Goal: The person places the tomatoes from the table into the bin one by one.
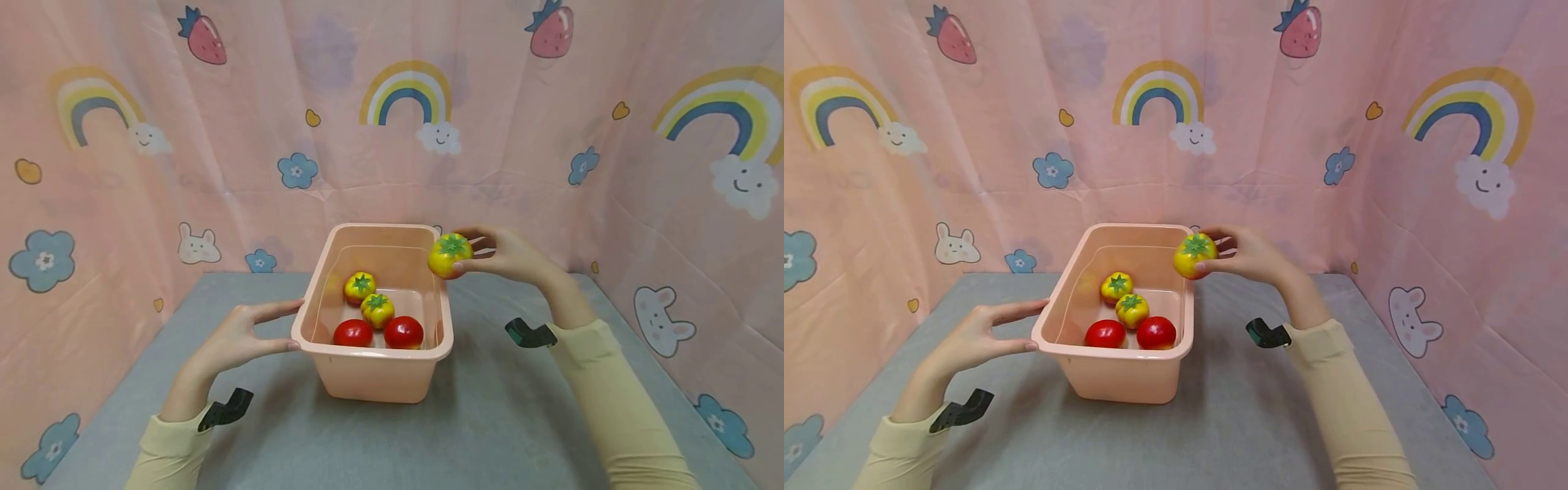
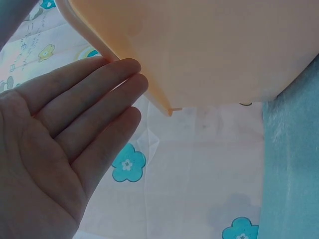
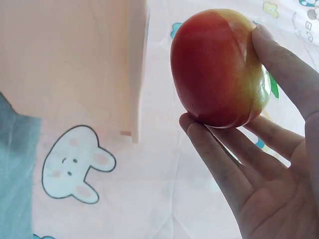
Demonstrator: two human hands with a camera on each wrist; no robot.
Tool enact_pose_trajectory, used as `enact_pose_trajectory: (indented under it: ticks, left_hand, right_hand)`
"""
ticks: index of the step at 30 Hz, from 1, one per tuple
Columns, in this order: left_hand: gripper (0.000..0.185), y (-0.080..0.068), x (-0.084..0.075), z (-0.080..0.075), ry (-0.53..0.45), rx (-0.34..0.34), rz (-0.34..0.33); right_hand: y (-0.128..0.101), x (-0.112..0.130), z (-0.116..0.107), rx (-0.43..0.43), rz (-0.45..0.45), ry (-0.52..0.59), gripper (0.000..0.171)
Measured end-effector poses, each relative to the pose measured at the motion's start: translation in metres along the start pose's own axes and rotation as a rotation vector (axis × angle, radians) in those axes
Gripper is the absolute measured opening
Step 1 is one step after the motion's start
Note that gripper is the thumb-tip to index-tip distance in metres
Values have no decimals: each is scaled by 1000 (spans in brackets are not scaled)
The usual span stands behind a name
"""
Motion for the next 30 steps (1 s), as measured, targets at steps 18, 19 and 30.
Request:
enact_pose_trajectory:
  ticks: [18, 19, 30]
  left_hand:
    - [63, -1, 2, 1, -19, -4, -3]
    - [63, -1, 2, 1, -20, -3, -4]
    - [63, 0, 4, 2, -23, -4, 7]
  right_hand:
    - [16, 22, 6, 48, -15, -62, 61]
    - [17, 23, 7, 50, -10, -67, 61]
    - [32, 39, 15, 81, -25, -119, 55]
Point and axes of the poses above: each hand's wrist, its own y-axis towards the middle knuckle, its own z-axis out of the palm, x = y × z, the point moved 10 cm from there along y, towards the middle knuckle, and after that the axes turned 4 degrees about z, right-handed, at the moved point
